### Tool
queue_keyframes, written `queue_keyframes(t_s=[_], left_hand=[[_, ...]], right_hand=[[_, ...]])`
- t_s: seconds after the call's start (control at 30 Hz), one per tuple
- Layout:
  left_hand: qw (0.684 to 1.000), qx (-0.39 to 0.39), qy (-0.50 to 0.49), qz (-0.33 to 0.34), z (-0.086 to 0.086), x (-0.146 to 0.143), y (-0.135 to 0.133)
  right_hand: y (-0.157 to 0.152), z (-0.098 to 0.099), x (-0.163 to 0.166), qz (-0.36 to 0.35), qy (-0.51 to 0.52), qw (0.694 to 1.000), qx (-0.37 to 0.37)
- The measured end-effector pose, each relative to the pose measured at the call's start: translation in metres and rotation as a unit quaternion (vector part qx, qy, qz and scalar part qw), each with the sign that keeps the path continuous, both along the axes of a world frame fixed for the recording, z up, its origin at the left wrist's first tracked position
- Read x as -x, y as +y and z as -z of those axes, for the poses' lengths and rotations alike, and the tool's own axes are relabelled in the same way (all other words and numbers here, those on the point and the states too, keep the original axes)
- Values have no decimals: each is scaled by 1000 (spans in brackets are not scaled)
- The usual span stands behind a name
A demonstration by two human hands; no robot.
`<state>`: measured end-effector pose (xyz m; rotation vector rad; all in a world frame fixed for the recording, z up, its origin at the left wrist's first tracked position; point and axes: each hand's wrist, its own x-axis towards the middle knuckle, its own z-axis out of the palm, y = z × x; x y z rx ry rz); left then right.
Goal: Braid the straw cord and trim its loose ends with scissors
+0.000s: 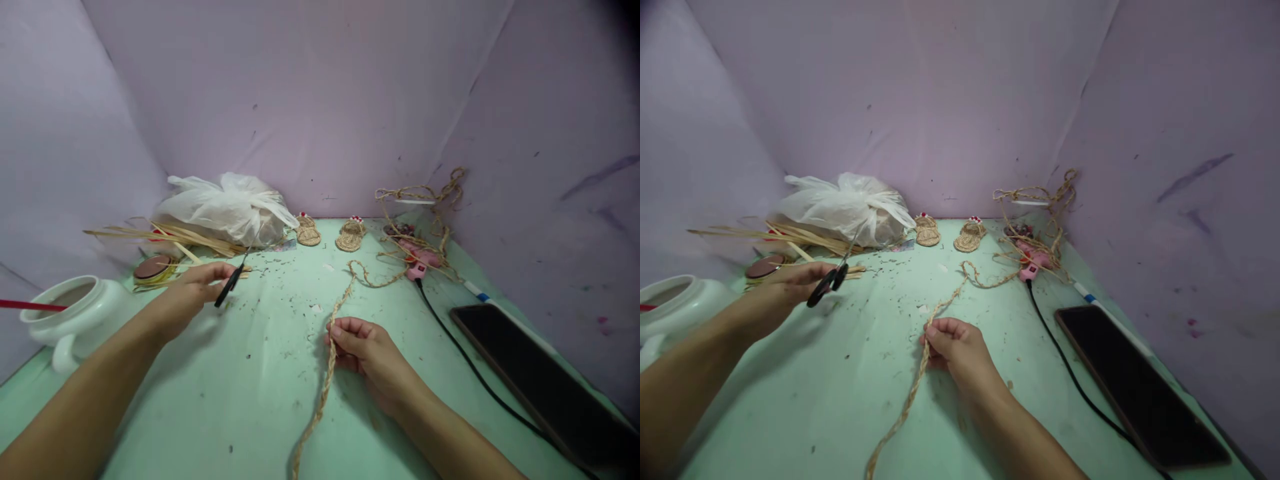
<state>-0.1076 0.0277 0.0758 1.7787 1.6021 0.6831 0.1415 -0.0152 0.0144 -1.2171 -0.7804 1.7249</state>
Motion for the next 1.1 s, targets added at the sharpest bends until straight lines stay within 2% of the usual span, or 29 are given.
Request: queue_keyframes(t_s=[0.07,0.17,0.23,0.4,0.43,0.5,0.57,0.63,0.7,0.9,1.1], left_hand=[[984,76,-150,51,2,-10,-7],[925,166,-321,114,9,-26,-15],[905,188,-358,132,14,-34,-17],[884,231,-383,140,22,-44,-20],[889,237,-366,138,23,-46,-21],[922,220,-292,127,24,-52,-25],[968,144,-170,112,26,-58,-29],[991,38,-40,118,28,-63,-34],[988,-26,49,144,29,-66,-39],[945,-95,215,228,27,-70,-44],[924,-161,254,238,38,-70,-44]], right_hand=[[0,0,0,-5,1,1000,-2],[-1,-1,0,-5,4,1000,-3],[-1,-2,1,-3,5,1000,0],[-1,-1,2,6,14,1000,-10],[-1,0,2,8,17,1000,-13],[0,1,2,12,21,1000,-15],[0,1,2,20,25,999,-14],[-1,1,2,30,31,999,-12],[-1,1,2,42,37,998,-12],[-2,1,3,52,66,996,-21],[-2,3,4,55,74,995,-25]])
